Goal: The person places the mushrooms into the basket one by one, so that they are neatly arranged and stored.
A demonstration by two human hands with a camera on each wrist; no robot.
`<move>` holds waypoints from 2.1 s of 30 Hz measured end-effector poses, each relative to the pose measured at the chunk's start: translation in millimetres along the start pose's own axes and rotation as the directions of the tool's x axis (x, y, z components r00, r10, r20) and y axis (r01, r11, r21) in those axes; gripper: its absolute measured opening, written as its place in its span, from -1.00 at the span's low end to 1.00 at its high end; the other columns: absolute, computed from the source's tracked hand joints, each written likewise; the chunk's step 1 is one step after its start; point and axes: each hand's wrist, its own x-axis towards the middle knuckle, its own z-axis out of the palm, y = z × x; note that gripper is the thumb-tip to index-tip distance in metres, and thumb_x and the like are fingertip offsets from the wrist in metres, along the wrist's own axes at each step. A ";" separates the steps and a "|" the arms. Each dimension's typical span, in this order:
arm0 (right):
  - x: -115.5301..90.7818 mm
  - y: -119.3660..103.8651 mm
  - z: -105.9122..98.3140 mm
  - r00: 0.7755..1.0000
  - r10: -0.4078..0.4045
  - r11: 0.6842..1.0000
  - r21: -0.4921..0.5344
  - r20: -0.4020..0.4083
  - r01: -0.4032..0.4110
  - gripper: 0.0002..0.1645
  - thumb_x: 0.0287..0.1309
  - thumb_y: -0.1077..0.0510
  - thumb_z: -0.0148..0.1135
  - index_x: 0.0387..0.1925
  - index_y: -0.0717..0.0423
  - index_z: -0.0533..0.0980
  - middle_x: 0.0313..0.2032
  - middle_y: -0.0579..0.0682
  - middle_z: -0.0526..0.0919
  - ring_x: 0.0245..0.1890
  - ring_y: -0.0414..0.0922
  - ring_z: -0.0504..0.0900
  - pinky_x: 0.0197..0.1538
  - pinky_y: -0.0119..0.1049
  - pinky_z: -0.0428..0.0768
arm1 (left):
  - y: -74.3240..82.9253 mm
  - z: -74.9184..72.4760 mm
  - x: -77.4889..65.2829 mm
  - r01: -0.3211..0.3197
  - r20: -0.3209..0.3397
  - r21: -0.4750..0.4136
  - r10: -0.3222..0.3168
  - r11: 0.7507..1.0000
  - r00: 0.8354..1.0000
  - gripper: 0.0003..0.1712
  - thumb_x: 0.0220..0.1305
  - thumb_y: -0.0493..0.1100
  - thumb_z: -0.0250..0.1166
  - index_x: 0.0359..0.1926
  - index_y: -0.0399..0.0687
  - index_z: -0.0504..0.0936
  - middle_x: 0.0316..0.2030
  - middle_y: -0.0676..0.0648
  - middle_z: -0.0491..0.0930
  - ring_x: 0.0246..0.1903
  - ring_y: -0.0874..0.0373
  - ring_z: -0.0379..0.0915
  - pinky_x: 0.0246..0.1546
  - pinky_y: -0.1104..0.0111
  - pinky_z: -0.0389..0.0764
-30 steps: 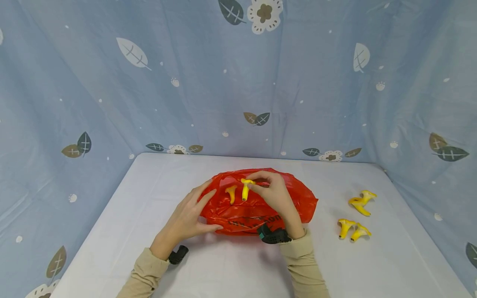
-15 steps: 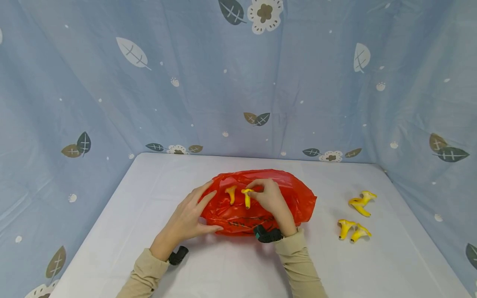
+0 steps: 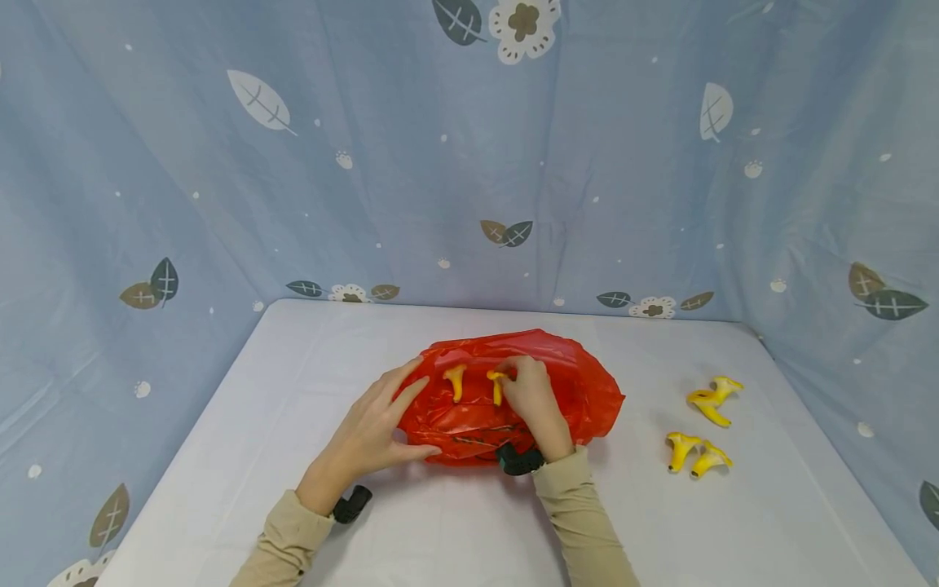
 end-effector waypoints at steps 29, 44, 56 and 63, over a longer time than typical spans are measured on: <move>16.3 18.5 15.5 0.980 -0.106 0.992 -0.087 -0.169 0.092 -0.84 0.12 0.39 0.25 -0.31 0.25 0.72 -0.34 0.15 0.73 -0.36 0.12 0.64 -0.19 -0.01 0.69 | 5.2 -1.6 3.2 -0.018 0.003 -0.008 0.018 1.000 1.000 0.12 -0.12 0.38 0.52 0.27 -0.34 0.46 0.37 -0.30 0.27 0.25 -0.14 0.32 0.18 -0.03 0.50; 15.5 17.0 8.6 0.998 -0.040 0.997 -0.066 -0.054 0.036 -0.72 0.19 0.35 0.27 -0.05 0.28 0.67 -0.14 0.19 0.72 -0.20 0.12 0.64 0.01 0.01 0.65 | 6.1 -2.9 4.6 -0.011 0.009 -0.006 0.011 1.000 1.000 0.12 -0.16 0.35 0.55 0.27 -0.33 0.47 0.37 -0.29 0.27 0.24 -0.13 0.32 0.16 -0.02 0.52; 3.8 3.6 -8.4 0.999 -0.025 0.997 -0.066 0.034 0.027 -0.67 0.22 0.33 0.28 0.03 0.27 0.62 -0.03 0.18 0.67 -0.11 0.08 0.60 0.07 0.02 0.62 | 1.9 -0.4 0.8 -0.013 -0.006 -0.011 0.013 1.000 1.000 0.13 -0.13 0.38 0.52 0.26 -0.35 0.47 0.36 -0.30 0.28 0.23 -0.14 0.33 0.13 -0.06 0.53; -6.6 -9.3 -22.6 0.997 -0.061 0.996 -0.058 0.038 0.063 -0.69 0.22 0.34 0.28 0.02 0.22 0.63 0.00 0.15 0.66 -0.01 0.09 0.56 0.10 0.03 0.60 | -0.2 0.9 -1.6 0.006 -0.001 -0.020 -0.006 1.000 1.000 0.13 -0.14 0.35 0.55 0.29 -0.34 0.44 0.38 -0.29 0.26 0.25 -0.14 0.31 0.15 -0.06 0.51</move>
